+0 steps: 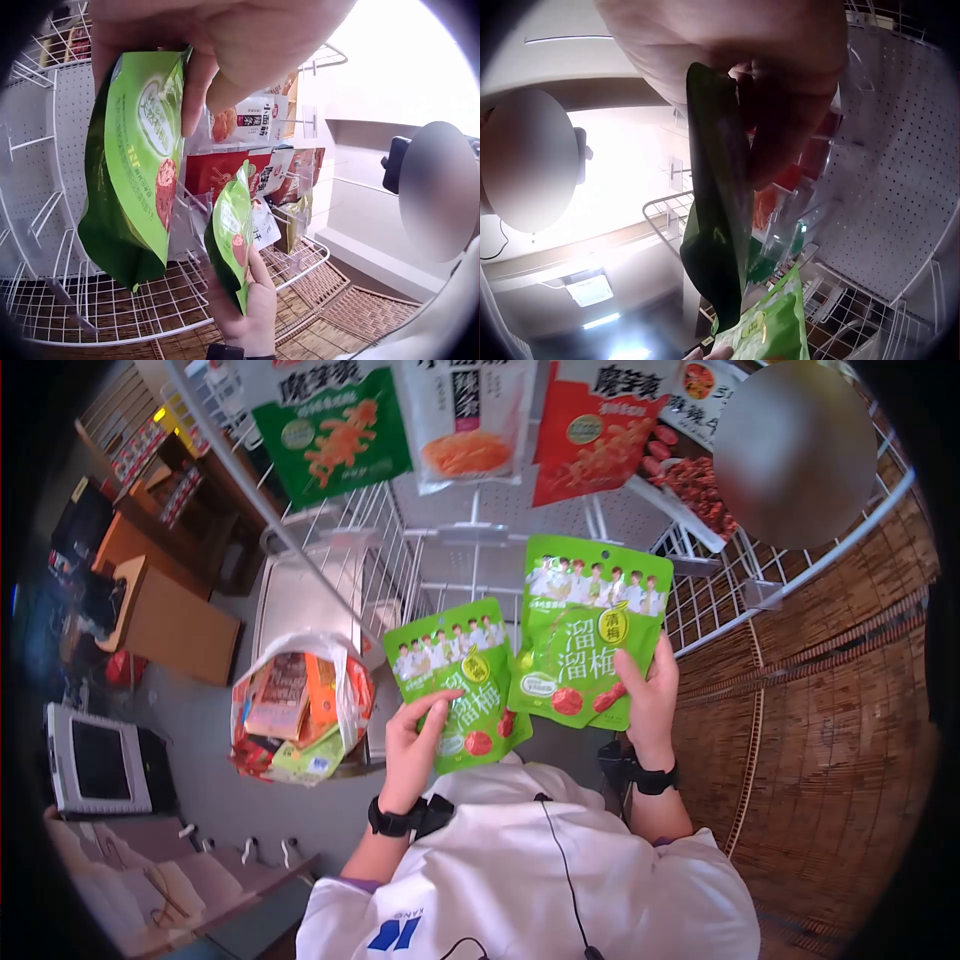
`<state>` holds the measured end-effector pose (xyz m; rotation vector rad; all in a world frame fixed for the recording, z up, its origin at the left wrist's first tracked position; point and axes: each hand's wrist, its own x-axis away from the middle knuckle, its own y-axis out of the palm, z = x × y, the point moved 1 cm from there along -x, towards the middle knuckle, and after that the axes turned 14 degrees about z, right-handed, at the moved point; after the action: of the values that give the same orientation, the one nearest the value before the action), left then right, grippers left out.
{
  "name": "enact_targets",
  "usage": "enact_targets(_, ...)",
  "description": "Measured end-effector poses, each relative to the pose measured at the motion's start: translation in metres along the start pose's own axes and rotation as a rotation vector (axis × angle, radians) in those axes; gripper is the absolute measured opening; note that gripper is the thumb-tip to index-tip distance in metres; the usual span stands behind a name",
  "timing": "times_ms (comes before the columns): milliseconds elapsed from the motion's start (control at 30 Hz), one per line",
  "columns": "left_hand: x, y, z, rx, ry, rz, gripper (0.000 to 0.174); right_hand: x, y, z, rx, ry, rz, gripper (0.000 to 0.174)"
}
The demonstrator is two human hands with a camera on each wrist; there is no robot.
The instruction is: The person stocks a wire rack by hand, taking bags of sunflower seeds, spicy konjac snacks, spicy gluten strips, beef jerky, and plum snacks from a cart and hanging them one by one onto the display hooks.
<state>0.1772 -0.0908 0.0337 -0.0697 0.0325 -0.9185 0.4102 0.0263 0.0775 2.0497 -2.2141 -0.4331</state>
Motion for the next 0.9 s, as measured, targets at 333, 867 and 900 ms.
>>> enact_targets(333,0.009,-0.022,-0.004,-0.026,-0.002,0.048,0.018,0.0,0.013,0.002,0.013,0.026,-0.014,0.029)
enact_targets(867,0.003,-0.025,-0.016,0.143,-0.128,0.081,0.018,-0.125,-0.098,-0.121,-0.219,-0.416,0.384,0.026)
enact_targets(900,0.002,-0.023,-0.015,0.145,-0.128,0.073,0.018,-0.13,-0.1,-0.124,-0.221,-0.424,0.387,0.026)
